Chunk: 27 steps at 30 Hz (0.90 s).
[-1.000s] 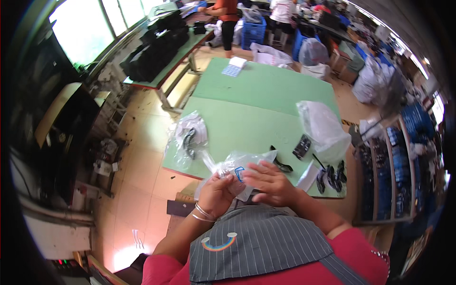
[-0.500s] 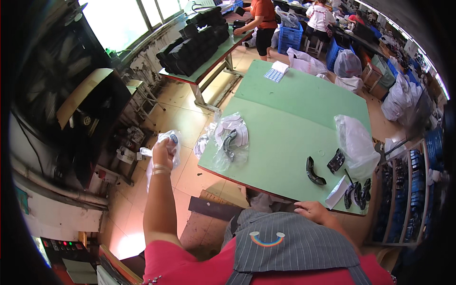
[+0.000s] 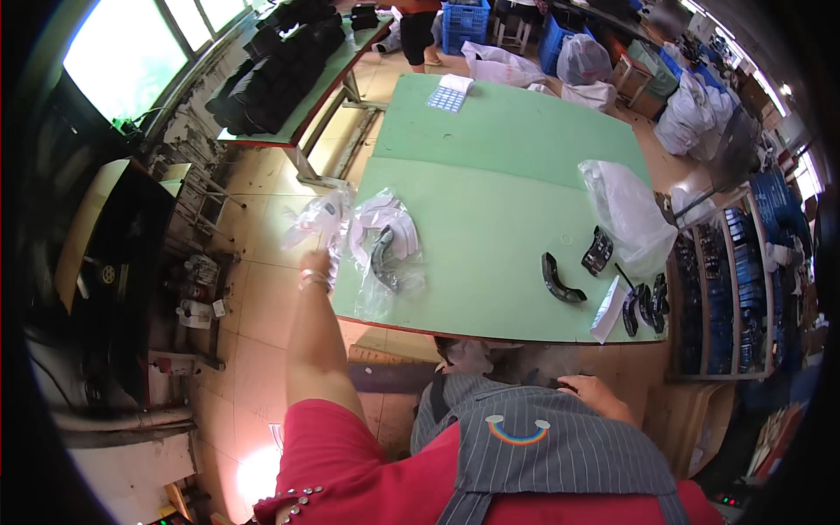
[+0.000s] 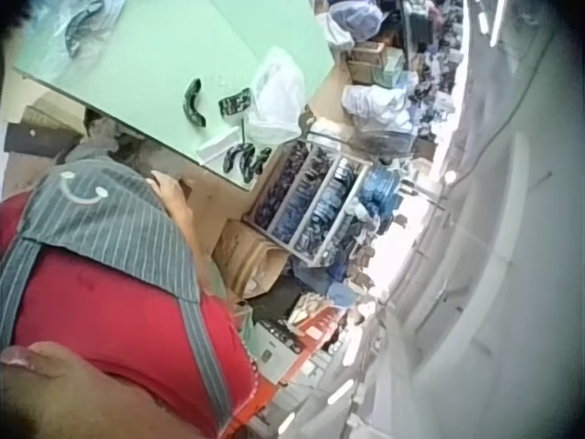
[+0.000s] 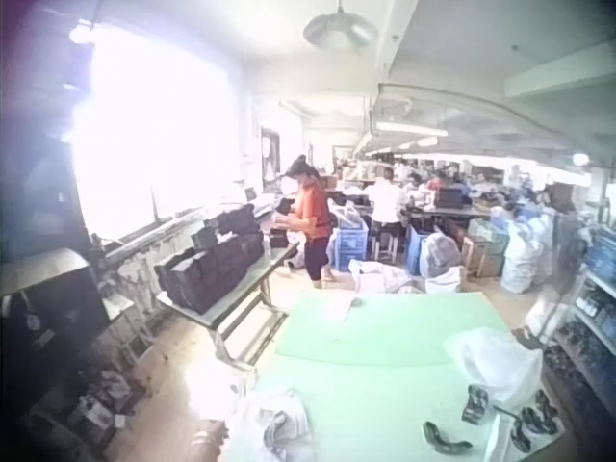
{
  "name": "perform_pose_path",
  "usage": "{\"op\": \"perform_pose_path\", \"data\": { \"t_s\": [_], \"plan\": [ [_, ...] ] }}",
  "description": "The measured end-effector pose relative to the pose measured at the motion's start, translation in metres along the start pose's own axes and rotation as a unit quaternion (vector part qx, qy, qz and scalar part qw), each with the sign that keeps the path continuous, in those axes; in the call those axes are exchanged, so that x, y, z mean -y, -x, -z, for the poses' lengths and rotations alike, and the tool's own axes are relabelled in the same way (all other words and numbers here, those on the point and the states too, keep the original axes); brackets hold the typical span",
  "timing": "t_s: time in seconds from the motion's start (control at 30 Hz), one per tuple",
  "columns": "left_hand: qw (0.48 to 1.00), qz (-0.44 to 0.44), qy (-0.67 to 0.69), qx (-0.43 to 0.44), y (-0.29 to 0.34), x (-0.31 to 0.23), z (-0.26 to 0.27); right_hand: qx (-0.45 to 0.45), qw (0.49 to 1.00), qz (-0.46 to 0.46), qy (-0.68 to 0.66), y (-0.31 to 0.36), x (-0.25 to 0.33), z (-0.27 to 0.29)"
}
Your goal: Manually cut and organize shoe upper components using a press machine and handheld cutting tool.
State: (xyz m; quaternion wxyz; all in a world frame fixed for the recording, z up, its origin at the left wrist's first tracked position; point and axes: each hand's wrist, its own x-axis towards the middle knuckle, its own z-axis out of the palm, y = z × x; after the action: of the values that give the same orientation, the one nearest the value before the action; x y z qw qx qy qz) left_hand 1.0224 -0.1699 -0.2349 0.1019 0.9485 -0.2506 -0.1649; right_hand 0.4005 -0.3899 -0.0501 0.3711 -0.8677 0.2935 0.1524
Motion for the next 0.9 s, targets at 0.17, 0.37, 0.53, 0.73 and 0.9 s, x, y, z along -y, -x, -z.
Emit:
{"op": "perform_pose_path", "data": {
  "t_s": [0.17, 0.37, 0.53, 0.73, 0.9],
  "plan": [
    [0.941, 0.291, 0.165, -0.057, 0.115, -0.097, -0.103, -0.049, 0.996, -0.077, -0.019, 0.011, -0.025, -0.026],
    [0.970, 0.171, 0.156, -0.076, 0.136, -0.107, -0.077, -0.001, 1.000, -0.022, -0.001, 0.011, -0.036, -0.037],
    [0.948, 0.091, 0.254, -0.167, 0.106, -0.135, -0.029, 0.008, 0.998, -0.060, -0.005, -0.009, -0.040, -0.032],
    [0.875, 0.064, 0.217, -0.428, 0.143, -0.139, -0.036, 0.007, 0.997, -0.074, -0.015, -0.021, -0.027, -0.017],
    [0.948, -0.172, 0.226, -0.147, 0.181, -0.151, -0.109, 0.035, 0.996, -0.086, 0.004, -0.018, -0.041, -0.033]
  ]
}}
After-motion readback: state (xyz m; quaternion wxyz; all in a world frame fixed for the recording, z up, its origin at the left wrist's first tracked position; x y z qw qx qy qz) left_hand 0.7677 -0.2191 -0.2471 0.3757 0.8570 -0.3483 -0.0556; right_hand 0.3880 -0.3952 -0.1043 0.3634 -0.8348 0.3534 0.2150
